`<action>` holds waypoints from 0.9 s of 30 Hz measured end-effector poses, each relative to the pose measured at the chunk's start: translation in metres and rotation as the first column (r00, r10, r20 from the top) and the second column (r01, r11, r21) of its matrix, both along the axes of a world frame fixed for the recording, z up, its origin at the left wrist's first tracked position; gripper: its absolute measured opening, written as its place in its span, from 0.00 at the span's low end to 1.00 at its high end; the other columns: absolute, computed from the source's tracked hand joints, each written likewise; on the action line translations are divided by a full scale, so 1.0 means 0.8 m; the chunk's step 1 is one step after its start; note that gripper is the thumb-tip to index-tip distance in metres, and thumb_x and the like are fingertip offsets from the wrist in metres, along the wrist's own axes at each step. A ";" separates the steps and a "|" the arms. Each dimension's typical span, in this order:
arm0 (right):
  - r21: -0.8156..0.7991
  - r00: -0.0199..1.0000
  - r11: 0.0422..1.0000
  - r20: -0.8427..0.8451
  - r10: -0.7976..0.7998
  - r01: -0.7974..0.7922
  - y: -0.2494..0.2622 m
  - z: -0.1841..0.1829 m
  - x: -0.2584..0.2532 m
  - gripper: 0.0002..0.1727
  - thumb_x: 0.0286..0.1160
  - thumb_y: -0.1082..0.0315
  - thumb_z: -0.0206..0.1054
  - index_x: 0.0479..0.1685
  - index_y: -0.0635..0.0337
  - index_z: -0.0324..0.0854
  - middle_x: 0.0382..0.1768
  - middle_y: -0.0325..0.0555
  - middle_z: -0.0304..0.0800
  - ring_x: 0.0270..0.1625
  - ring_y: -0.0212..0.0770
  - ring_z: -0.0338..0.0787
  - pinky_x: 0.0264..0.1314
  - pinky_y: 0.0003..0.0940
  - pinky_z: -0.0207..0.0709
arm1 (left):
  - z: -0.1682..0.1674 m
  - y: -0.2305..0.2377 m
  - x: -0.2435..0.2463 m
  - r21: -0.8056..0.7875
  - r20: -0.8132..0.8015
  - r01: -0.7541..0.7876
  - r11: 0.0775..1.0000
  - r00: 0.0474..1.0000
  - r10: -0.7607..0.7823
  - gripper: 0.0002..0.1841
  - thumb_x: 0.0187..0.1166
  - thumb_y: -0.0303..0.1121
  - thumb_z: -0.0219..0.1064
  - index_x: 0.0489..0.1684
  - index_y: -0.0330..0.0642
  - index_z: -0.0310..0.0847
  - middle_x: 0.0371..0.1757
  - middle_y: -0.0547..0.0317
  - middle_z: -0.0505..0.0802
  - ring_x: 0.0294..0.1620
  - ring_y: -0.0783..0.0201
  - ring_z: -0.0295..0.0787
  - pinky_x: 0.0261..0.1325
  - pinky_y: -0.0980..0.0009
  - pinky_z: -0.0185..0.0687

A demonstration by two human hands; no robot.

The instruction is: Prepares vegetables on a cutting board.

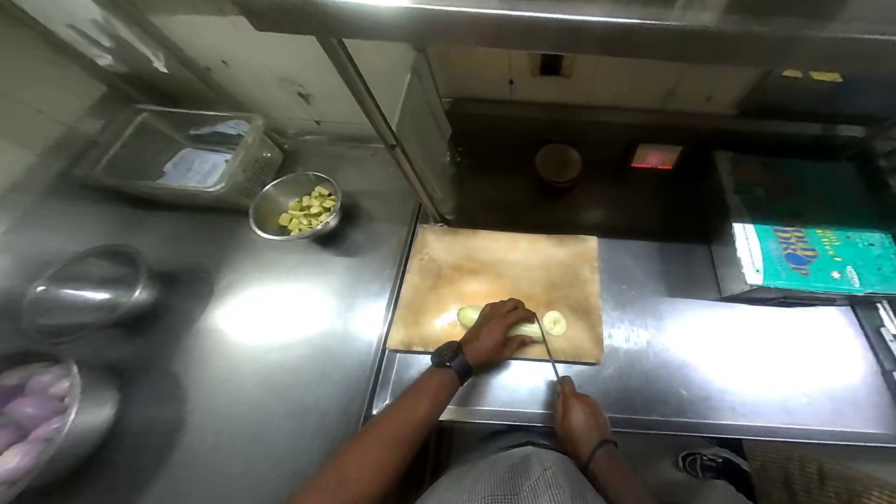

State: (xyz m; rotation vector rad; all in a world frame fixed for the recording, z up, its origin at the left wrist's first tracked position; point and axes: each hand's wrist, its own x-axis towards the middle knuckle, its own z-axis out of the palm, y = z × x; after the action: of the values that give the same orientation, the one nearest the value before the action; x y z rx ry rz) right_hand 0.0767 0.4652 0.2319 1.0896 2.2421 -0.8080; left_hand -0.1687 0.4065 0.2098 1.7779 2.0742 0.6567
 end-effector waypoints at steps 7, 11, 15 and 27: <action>0.021 0.999 1.000 -0.047 0.002 -0.001 0.004 0.012 0.005 0.24 0.92 0.54 0.41 0.76 0.49 0.71 0.45 0.51 0.94 0.50 0.54 0.96 0.52 0.54 0.86 | 0.003 -0.001 -0.003 0.015 0.030 0.005 1.000 1.000 -0.006 0.16 0.76 0.48 0.74 0.59 0.58 0.88 0.59 0.63 0.88 0.65 0.60 0.83 0.69 0.52 0.81; 0.050 0.999 0.998 -0.042 0.025 -0.023 0.004 0.039 0.008 0.23 0.90 0.55 0.43 0.74 0.49 0.73 0.42 0.50 0.94 0.48 0.54 0.96 0.49 0.53 0.87 | 0.001 0.001 -0.003 0.019 0.010 0.002 1.000 1.000 -0.002 0.16 0.75 0.48 0.74 0.59 0.58 0.88 0.59 0.64 0.88 0.65 0.61 0.83 0.69 0.53 0.81; 0.069 0.999 0.997 -0.040 0.036 -0.033 0.001 0.025 0.006 0.22 0.90 0.56 0.43 0.74 0.50 0.73 0.42 0.50 0.95 0.48 0.53 0.96 0.49 0.52 0.87 | 0.001 0.000 -0.003 0.023 0.021 -0.002 1.000 1.000 0.001 0.17 0.75 0.47 0.75 0.59 0.59 0.87 0.59 0.64 0.88 0.65 0.61 0.83 0.70 0.54 0.80; 0.029 0.997 0.999 -0.069 0.044 -0.042 0.005 0.015 0.002 0.23 0.91 0.54 0.42 0.73 0.50 0.74 0.42 0.50 0.94 0.47 0.54 0.96 0.50 0.53 0.87 | 0.004 -0.001 -0.002 0.017 0.058 -0.013 1.000 0.998 0.012 0.17 0.74 0.47 0.76 0.57 0.54 0.88 0.59 0.61 0.88 0.65 0.60 0.84 0.70 0.54 0.81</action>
State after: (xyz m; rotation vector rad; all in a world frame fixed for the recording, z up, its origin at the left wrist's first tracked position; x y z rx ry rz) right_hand 0.0781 0.4691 0.2443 1.0371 2.3325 -0.8116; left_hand -0.1703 0.4057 0.2126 1.7357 2.0483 0.7235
